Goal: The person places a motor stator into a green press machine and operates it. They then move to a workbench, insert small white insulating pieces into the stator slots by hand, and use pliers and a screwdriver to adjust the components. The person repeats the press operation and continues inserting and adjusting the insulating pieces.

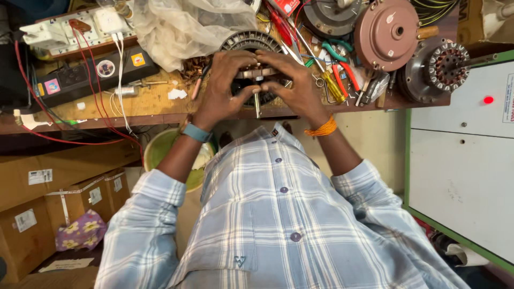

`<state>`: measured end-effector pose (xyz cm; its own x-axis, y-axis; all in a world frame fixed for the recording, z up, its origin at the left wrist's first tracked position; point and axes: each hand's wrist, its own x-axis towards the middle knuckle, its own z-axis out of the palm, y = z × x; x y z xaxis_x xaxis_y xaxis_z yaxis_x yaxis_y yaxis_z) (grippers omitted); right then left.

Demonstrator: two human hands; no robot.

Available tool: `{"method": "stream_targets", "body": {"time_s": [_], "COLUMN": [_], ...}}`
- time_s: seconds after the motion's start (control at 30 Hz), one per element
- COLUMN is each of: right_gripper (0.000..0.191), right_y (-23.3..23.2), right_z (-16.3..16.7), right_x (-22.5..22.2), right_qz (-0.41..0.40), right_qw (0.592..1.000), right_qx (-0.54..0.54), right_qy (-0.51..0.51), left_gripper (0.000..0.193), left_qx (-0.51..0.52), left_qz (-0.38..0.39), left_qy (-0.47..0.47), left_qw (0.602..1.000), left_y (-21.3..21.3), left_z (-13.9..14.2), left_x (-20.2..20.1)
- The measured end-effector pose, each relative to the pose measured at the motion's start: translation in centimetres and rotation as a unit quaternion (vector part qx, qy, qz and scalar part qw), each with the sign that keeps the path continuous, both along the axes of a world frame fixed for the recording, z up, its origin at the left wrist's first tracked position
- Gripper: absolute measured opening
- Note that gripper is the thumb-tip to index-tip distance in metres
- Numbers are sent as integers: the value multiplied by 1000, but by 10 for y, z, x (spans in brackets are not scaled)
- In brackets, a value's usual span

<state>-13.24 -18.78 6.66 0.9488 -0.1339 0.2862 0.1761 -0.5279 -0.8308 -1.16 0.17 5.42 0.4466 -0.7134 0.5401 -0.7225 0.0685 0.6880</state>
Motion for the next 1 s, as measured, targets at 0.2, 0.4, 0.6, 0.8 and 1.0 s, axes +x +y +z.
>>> {"method": "stream_targets", "body": {"time_s": [0.2,0.4,0.6,0.8,1.0], "right_gripper": [51,42,43,40,37], "right_y": [7,10,21,25,23], "right_z": [-13,-17,-23,-32,-38], "right_x": [-3,-4,-7,-6,-7], "right_qz": [-43,-74,-106,-120,-116], "right_qw": [999,997,991,986,981], "right_qx": [10,4,-41,-73,-114], "right_qy": [-14,-24,-64,-90,-103], "left_gripper": [49,39,38,36,39], "left_qx": [-9,-13,-28,-41,-48], "left_qz": [90,153,153,141,148], "left_qy": [-30,-127,-100,-85,-106], "left_qw": [995,980,983,986,982], "left_y": [-10,-17,-19,-19,-21], "left_z": [-39,-50,-50,-54,-59], "left_x": [-11,-13,-16,-14,-14]}}
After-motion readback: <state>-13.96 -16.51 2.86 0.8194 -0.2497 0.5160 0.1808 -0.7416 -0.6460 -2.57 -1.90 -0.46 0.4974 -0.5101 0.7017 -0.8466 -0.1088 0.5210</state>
